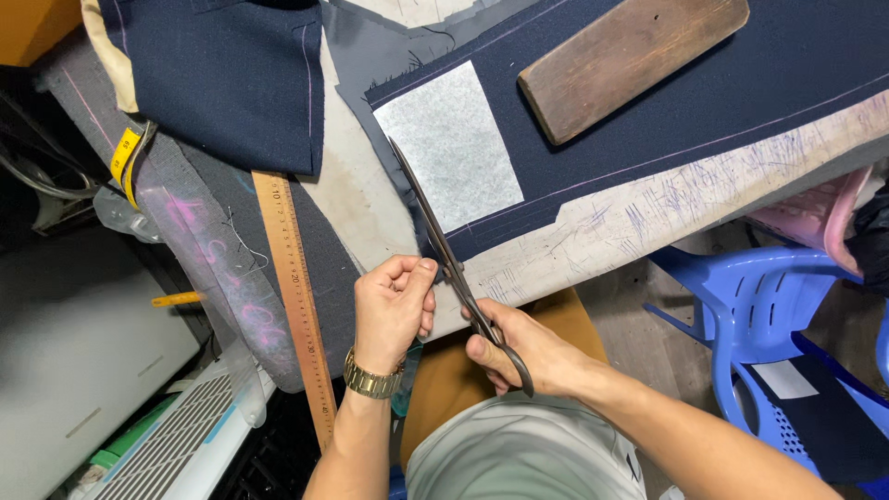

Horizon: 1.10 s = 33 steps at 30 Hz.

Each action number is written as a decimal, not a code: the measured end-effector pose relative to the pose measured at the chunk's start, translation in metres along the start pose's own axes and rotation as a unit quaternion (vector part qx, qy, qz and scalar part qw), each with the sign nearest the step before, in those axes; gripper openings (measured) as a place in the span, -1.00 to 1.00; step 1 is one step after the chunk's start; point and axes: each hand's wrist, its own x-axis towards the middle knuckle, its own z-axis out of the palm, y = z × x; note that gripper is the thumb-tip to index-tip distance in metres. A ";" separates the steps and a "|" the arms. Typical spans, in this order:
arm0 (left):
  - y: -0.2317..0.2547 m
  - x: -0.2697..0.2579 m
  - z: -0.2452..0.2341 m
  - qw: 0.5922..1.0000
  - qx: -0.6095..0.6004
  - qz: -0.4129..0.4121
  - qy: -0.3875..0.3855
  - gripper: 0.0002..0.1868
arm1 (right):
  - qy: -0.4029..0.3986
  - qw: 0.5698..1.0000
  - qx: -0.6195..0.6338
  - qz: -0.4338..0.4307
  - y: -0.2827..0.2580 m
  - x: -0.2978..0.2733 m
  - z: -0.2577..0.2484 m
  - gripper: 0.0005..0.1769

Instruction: The person cuts a dark blue fabric along the edge of a white template using shears and then marks lines on the fabric using a pink chalk and a wooden ruler.

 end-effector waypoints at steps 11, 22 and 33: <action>-0.002 0.001 -0.002 1.000 -0.006 0.010 -0.006 -0.81 | 0.005 0.999 0.042 0.008 -0.009 0.004 0.005 -0.39; 0.001 0.000 -0.002 1.000 0.003 0.009 -0.009 -0.82 | 0.019 0.999 0.036 -0.018 -0.038 0.028 0.005 -0.41; 0.004 0.000 0.000 1.000 0.009 0.016 -0.006 -0.83 | 0.030 0.998 0.044 -0.029 -0.047 0.041 0.001 -0.41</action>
